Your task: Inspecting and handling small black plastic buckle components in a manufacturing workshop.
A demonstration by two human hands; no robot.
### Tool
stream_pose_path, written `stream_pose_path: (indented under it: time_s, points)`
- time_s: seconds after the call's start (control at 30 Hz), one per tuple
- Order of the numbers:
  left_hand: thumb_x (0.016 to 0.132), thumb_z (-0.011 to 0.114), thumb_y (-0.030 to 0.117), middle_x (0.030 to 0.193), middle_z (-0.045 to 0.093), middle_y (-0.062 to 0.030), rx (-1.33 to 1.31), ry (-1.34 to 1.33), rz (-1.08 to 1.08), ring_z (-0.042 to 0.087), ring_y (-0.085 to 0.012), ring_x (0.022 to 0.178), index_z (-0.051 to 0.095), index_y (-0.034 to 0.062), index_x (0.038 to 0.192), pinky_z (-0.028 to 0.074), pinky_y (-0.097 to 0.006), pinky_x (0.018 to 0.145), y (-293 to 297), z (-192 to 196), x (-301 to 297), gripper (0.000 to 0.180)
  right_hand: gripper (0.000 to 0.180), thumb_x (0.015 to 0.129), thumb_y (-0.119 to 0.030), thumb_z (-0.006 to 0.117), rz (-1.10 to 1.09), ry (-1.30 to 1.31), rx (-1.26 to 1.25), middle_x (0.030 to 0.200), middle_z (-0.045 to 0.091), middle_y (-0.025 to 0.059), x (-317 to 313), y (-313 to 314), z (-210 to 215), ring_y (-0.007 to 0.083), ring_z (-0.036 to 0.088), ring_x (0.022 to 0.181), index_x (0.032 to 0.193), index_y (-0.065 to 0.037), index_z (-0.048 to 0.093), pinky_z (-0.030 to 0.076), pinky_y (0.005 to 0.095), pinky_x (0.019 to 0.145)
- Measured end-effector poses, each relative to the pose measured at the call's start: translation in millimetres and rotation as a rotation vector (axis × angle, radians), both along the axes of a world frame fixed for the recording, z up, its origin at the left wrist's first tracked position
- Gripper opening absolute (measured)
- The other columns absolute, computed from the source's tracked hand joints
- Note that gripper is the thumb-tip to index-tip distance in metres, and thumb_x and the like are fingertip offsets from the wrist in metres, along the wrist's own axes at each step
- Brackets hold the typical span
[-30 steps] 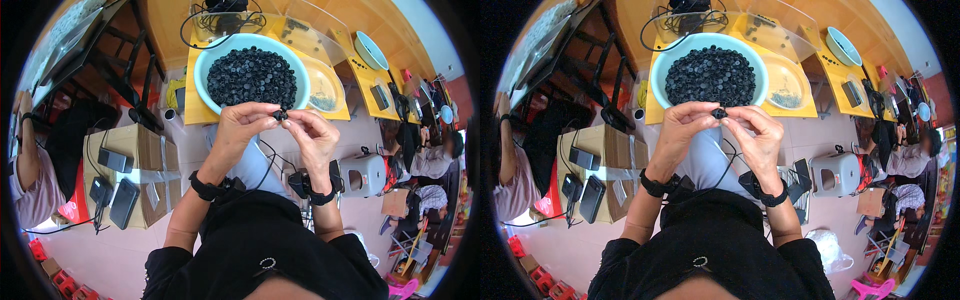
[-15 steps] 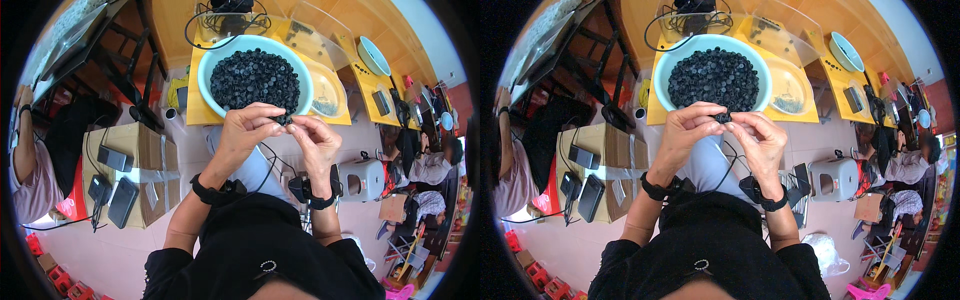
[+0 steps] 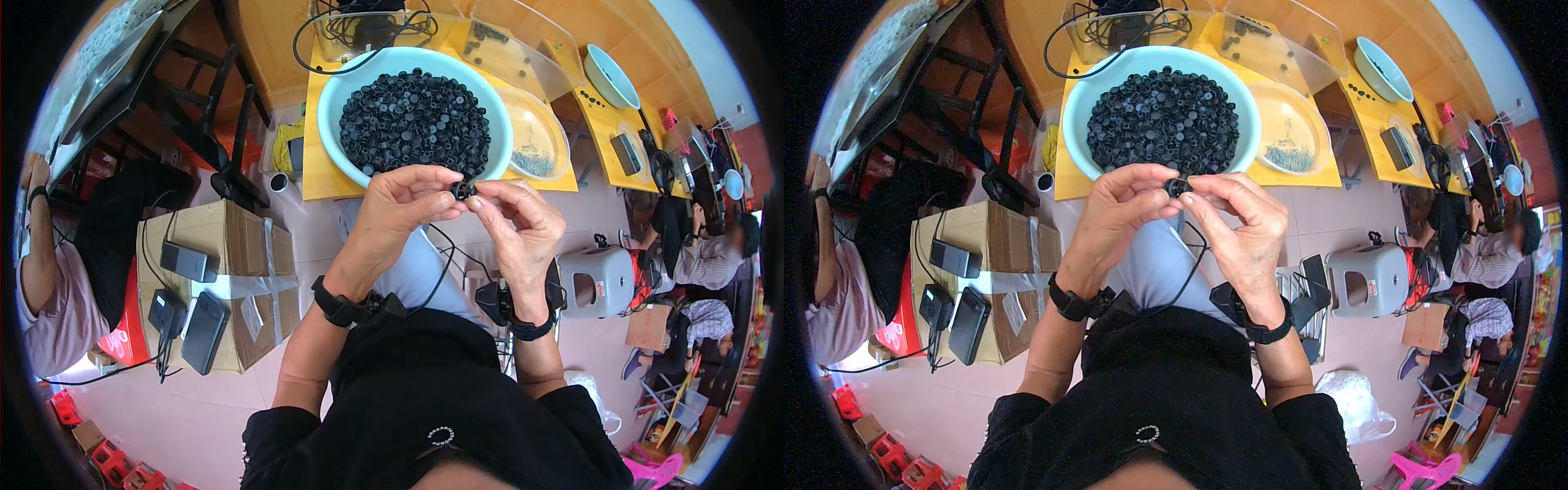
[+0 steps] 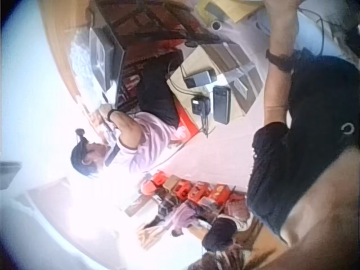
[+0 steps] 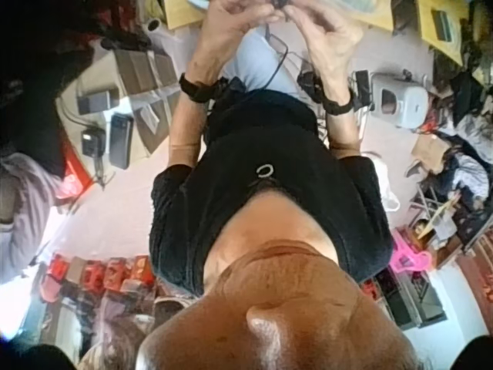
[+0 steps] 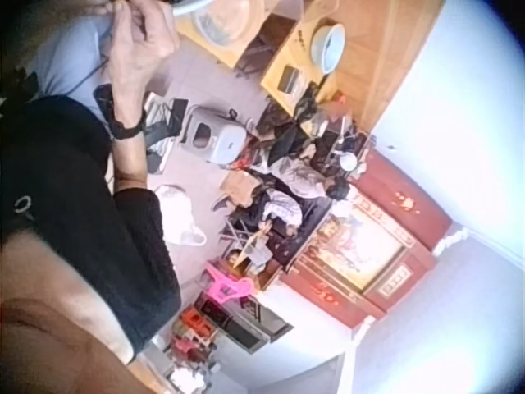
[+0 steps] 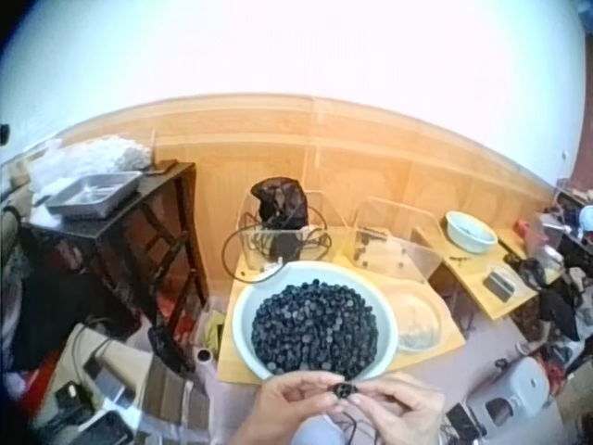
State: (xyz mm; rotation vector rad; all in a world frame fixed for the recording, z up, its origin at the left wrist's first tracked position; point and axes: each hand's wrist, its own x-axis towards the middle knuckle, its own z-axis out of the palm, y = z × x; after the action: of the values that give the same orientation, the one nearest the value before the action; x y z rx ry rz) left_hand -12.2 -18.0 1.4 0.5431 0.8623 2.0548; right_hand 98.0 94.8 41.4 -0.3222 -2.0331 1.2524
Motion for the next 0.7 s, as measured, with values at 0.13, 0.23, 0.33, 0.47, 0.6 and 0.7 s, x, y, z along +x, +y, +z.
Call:
stream_pose_path:
  time_s: [0.13, 0.23, 0.33, 0.47, 0.6, 0.7]
  points:
    - [0.079, 0.064, 0.0, 0.094, 0.064, -0.0104, 0.006, 0.005, -0.006, 0.064, -0.015, 0.082, 0.06, -0.0022, 0.105, 0.053, -0.025, 0.075, 1.2, -3.2, -1.0, 0.027, 0.015, 0.071, 0.004, 0.068, -0.008, -0.023, 0.048, 0.08, 0.064, 0.0085, -1.0, -0.5, 1.7, 0.0117, 0.062, 0.072, 0.086, 0.002, 0.066, 0.05, 0.0226, 0.062]
    - [0.078, 0.064, -0.001, 0.094, 0.065, -0.0107, -0.005, 0.034, 0.014, 0.064, -0.0146, 0.082, 0.061, -0.0024, 0.105, 0.052, -0.025, 0.076, 1.7, -3.8, -1.8, 0.027, 0.015, 0.072, 0.005, 0.068, -0.002, -0.038, 0.032, 0.082, 0.064, 0.0087, -1.0, 1.5, 1.1, 0.0118, 0.062, 0.072, 0.086, 0.003, 0.066, 0.05, 0.0226, 0.063]
    - [0.078, 0.063, -0.002, 0.094, 0.065, -0.0109, -0.005, 0.103, 0.034, 0.064, -0.0143, 0.082, 0.061, -0.0027, 0.104, 0.052, -0.025, 0.076, 0.3, -2.2, -1.3, 0.026, 0.014, 0.072, 0.005, 0.067, 0.014, -0.011, -0.013, 0.084, 0.064, 0.009, -1.7, 2.6, -1.0, 0.012, 0.062, 0.073, 0.087, 0.003, 0.066, 0.051, 0.0225, 0.064]
    - [0.078, 0.063, -0.003, 0.093, 0.065, -0.0109, -0.004, 0.142, 0.062, 0.063, -0.0139, 0.082, 0.061, -0.0028, 0.103, 0.052, -0.025, 0.075, -0.3, 1.4, 0.0, 0.025, 0.015, 0.073, 0.006, 0.067, 0.029, -0.005, -0.018, 0.085, 0.063, 0.0095, -0.2, 2.7, -1.7, 0.0123, 0.062, 0.075, 0.087, 0.004, 0.066, 0.051, 0.0225, 0.065]
    - [0.079, 0.063, -0.002, 0.093, 0.065, -0.0107, -0.031, 0.161, 0.098, 0.063, -0.0133, 0.081, 0.061, -0.0027, 0.103, 0.051, -0.024, 0.074, -0.9, 3.8, 1.3, 0.025, 0.016, 0.072, 0.006, 0.067, 0.043, 0.0, -0.032, 0.085, 0.063, 0.01, 0.1, 2.8, -1.3, 0.0128, 0.062, 0.077, 0.088, 0.004, 0.065, 0.051, 0.0228, 0.066]
    - [0.079, 0.063, -0.002, 0.092, 0.065, -0.0106, -0.035, 0.18, 0.09, 0.063, -0.0133, 0.081, 0.061, -0.0026, 0.103, 0.051, -0.024, 0.074, -2.3, 2.7, 0.4, 0.025, 0.016, 0.072, 0.006, 0.068, 0.042, 0.009, -0.023, 0.085, 0.063, 0.01, -0.1, 1.6, -2.2, 0.0129, 0.061, 0.076, 0.087, 0.004, 0.065, 0.051, 0.0228, 0.066]
